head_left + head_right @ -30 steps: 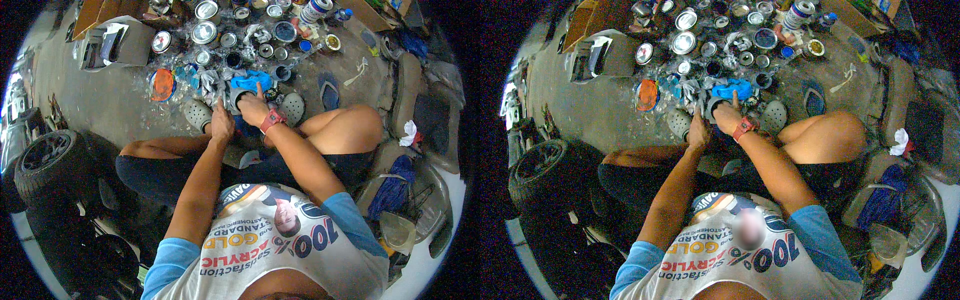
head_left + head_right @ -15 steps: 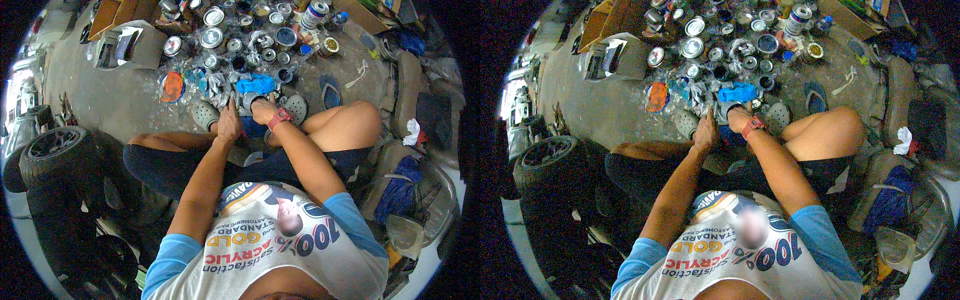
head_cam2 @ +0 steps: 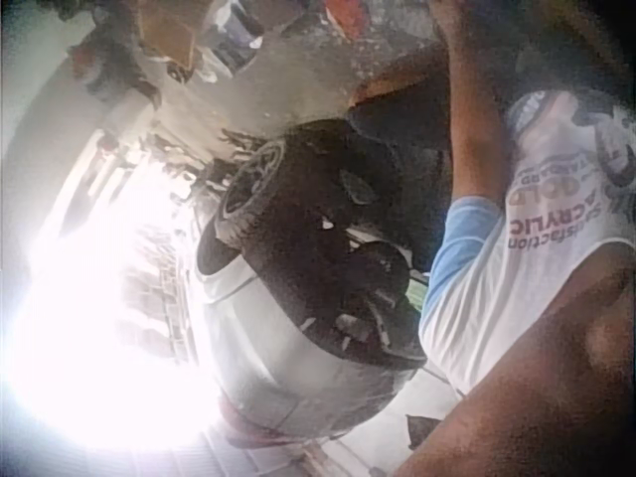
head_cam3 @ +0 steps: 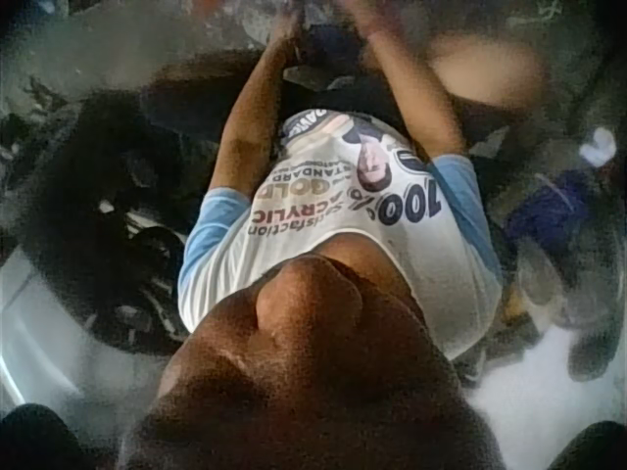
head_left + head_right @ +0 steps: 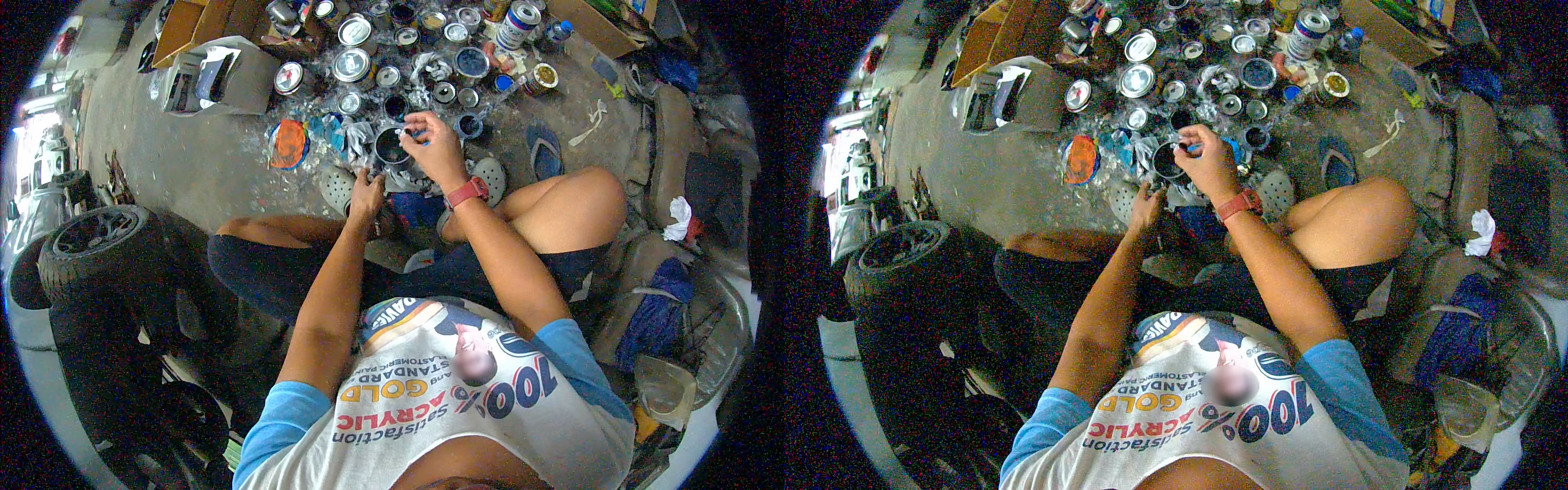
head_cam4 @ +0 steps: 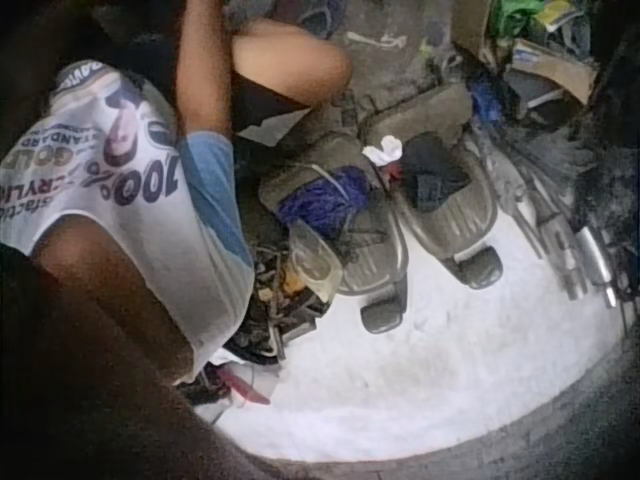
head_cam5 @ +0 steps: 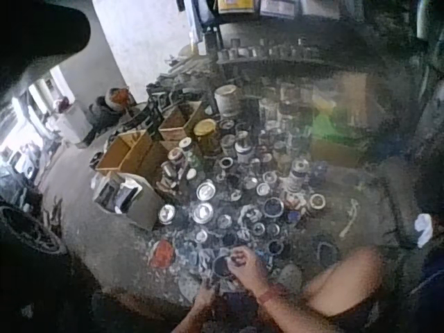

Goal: The person sits on the floor sorting through numerous paint cans, then pours paint into a spray gun cup. They walk to a white car and spray paint the hood, which is covered with newspaper.

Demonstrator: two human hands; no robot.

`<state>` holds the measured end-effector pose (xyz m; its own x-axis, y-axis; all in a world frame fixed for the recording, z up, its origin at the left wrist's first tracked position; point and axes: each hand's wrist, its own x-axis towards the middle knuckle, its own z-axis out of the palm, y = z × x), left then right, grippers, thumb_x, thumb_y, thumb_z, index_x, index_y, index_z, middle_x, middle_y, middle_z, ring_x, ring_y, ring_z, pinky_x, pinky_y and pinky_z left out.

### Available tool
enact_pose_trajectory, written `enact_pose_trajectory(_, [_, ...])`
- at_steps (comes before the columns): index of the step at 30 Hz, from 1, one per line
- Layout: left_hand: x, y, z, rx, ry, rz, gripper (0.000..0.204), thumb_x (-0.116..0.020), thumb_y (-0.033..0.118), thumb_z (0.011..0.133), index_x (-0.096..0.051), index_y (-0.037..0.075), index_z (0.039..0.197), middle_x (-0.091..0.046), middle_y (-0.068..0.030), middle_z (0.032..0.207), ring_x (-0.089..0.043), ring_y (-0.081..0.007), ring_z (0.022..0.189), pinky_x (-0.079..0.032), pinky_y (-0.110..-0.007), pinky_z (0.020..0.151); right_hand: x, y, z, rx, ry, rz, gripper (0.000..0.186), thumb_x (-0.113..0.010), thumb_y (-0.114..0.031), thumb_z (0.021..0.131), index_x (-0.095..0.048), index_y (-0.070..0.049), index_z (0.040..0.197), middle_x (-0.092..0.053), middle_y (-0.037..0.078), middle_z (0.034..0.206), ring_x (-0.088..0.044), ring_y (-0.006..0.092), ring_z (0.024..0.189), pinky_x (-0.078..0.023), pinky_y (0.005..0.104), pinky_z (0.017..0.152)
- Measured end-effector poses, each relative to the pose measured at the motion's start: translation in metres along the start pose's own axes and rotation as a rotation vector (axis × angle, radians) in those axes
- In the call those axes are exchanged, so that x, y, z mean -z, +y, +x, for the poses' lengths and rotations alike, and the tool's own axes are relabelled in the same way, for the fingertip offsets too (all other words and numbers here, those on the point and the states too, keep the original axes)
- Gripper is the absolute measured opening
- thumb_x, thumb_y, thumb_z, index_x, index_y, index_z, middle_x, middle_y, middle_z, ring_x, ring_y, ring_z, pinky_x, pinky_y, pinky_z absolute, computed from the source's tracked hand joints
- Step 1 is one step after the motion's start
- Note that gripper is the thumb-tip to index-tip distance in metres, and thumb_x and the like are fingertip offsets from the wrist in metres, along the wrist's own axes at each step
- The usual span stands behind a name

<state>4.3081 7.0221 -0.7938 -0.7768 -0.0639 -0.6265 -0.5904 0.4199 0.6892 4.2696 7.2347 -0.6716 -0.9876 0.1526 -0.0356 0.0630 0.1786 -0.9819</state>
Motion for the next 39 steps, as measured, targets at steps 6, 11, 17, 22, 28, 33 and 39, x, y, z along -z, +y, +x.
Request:
enact_pose_trajectory(6, [0.002,0.01,-0.005,0.047,0.099,-0.353,0.064,-0.063,0.043,0.094,-0.05,-0.003,0.136,-0.065,-0.0119,0.104,-0.059,-0.0192,0.081,-0.048,-0.033,0.073,0.012,-0.002,0.018,-0.078,0.037,0.11,0.023,-0.072,-0.01,0.083,-0.073,-0.006,0.106,-0.074,0.007,0.099,-0.068,0.0156,0.078,-0.055,0.0305,0.071])
enact_pose_trajectory(11, [0.018,0.026,-0.006,0.156,0.228,-0.431,0.071,-0.059,0.064,0.092,-0.054,-0.001,0.122,-0.065,-0.0122,0.098,-0.058,-0.0176,0.069,-0.045,-0.033,0.057,0.032,-0.038,0.02,-0.062,-0.058,0.157,0.021,-0.071,-0.011,0.084,-0.072,-0.006,0.105,-0.074,0.006,0.096,-0.068,0.0148,0.075,-0.055,0.0302,0.07])
enact_pose_trajectory(17, [0.033,0.036,-0.006,0.052,0.437,-0.507,0.06,-0.055,0.061,0.096,-0.061,0.001,0.093,-0.062,-0.0063,0.071,-0.054,-0.0163,0.055,-0.04,-0.032,0.051,0.066,-0.094,0.025,-0.036,-0.311,-0.252,0.026,-0.068,-0.009,0.084,-0.071,-0.004,0.109,-0.072,0.011,0.101,-0.069,0.0183,0.079,-0.055,0.032,0.074])
enact_pose_trajectory(22, [0.035,0.064,-0.018,0.082,0.597,-0.417,0.059,-0.057,0.06,0.095,-0.059,0.001,0.088,-0.059,-0.0069,0.066,-0.051,-0.0165,0.05,-0.038,-0.032,0.047,0.07,-0.043,0.024,0.089,-0.27,-0.422,0.028,-0.068,-0.012,0.081,-0.071,-0.005,0.108,-0.072,0.013,0.101,-0.068,0.0216,0.084,-0.054,0.0345,0.077])
enact_pose_trajectory(28, [0.049,0.045,-0.008,0.084,0.602,-0.505,0.058,-0.064,0.06,0.091,-0.056,0.003,0.088,-0.059,-0.0067,0.065,-0.054,-0.0175,0.051,-0.041,-0.031,0.046,0.047,-0.024,0.025,-0.083,-0.339,-0.384,0.031,-0.072,-0.018,0.079,-0.068,-0.002,0.105,-0.072,0.014,0.098,-0.068,0.0243,0.085,-0.054,0.0372,0.079])
enact_pose_trajectory(33, [0.048,0.056,-0.016,0.076,0.621,-0.469,0.053,-0.064,0.056,0.092,-0.056,0.004,0.085,-0.059,-0.0061,0.064,-0.053,-0.016,0.049,-0.039,-0.03,0.044,0.036,0.004,0.028,-0.027,-0.307,-0.198,0.036,-0.071,-0.018,0.079,-0.069,-0.002,0.11,-0.072,0.013,0.096,-0.067,0.0218,0.084,-0.053,0.0366,0.076])
enact_pose_trajectory(39, [0.058,0.058,-0.021,0.06,0.592,-0.432,0.051,-0.064,0.054,0.093,-0.058,0.005,0.082,-0.058,-0.0052,0.063,-0.052,-0.0149,0.049,-0.038,-0.029,0.045,0.027,-0.01,0.032,-0.06,-0.369,-0.257,0.035,-0.071,-0.015,0.077,-0.07,-0.002,0.109,-0.072,0.013,0.093,-0.069,0.0223,0.087,-0.054,0.0358,0.08])
